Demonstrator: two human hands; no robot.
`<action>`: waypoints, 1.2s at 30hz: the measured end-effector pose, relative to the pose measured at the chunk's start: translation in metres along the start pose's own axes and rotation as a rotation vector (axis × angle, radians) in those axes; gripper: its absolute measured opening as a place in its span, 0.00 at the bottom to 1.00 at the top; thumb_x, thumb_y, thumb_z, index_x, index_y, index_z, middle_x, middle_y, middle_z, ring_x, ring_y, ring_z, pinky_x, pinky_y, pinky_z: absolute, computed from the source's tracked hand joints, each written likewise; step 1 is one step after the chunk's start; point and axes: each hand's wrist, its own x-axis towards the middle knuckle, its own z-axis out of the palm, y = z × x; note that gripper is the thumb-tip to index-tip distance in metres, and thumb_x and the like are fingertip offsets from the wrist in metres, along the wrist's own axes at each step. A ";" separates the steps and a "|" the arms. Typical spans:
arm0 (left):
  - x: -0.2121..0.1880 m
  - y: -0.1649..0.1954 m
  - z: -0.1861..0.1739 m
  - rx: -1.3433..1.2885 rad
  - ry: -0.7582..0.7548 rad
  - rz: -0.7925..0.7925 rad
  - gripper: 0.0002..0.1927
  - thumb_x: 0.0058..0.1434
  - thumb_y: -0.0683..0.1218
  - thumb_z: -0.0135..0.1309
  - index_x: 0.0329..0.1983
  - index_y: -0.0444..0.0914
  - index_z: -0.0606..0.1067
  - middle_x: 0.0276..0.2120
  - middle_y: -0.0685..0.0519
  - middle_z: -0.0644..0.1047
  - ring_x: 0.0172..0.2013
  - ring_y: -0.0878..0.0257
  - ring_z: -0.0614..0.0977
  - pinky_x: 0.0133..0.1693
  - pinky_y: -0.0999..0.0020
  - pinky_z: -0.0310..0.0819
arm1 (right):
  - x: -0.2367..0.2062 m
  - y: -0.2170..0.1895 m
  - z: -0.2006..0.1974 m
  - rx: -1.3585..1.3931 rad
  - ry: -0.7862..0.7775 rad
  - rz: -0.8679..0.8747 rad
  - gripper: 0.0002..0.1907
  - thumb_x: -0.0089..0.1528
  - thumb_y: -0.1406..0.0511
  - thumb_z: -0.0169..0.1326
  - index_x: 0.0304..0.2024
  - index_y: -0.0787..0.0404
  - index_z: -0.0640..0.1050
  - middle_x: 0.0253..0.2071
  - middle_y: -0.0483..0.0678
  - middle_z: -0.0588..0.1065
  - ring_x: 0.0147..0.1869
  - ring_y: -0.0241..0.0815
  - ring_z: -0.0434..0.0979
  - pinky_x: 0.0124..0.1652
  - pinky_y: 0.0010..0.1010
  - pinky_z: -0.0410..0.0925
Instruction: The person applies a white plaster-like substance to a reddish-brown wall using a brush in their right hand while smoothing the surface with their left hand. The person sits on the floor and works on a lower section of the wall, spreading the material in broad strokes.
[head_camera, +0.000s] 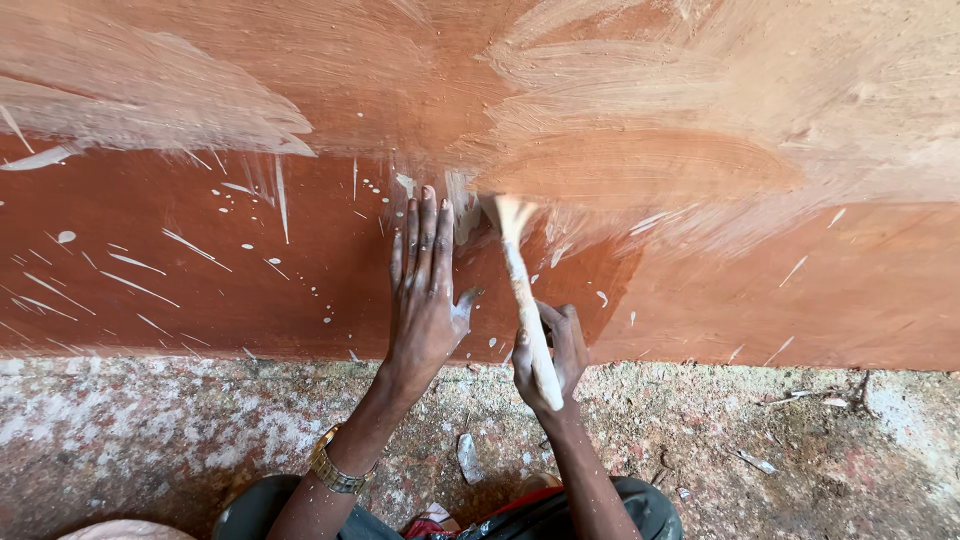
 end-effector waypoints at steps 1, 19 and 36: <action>0.000 -0.001 0.000 0.010 -0.004 -0.006 0.65 0.45 0.46 0.72 0.78 0.37 0.43 0.78 0.44 0.42 0.78 0.47 0.46 0.75 0.46 0.38 | -0.001 -0.003 -0.002 0.003 -0.042 0.005 0.13 0.67 0.65 0.54 0.46 0.70 0.76 0.32 0.49 0.70 0.32 0.38 0.71 0.30 0.30 0.66; -0.002 0.007 0.009 -0.066 -0.067 0.014 0.61 0.49 0.46 0.70 0.78 0.41 0.42 0.78 0.44 0.42 0.76 0.45 0.47 0.72 0.42 0.40 | 0.041 0.164 -0.152 -0.401 0.687 0.067 0.34 0.73 0.40 0.46 0.39 0.65 0.72 0.31 0.47 0.68 0.28 0.36 0.66 0.28 0.30 0.65; 0.037 -0.001 -0.059 0.130 0.025 0.037 0.60 0.53 0.43 0.68 0.80 0.38 0.41 0.79 0.47 0.39 0.78 0.53 0.42 0.76 0.45 0.37 | -0.010 -0.016 0.018 0.127 -0.023 0.083 0.18 0.68 0.56 0.51 0.44 0.68 0.75 0.31 0.43 0.68 0.30 0.32 0.68 0.26 0.26 0.64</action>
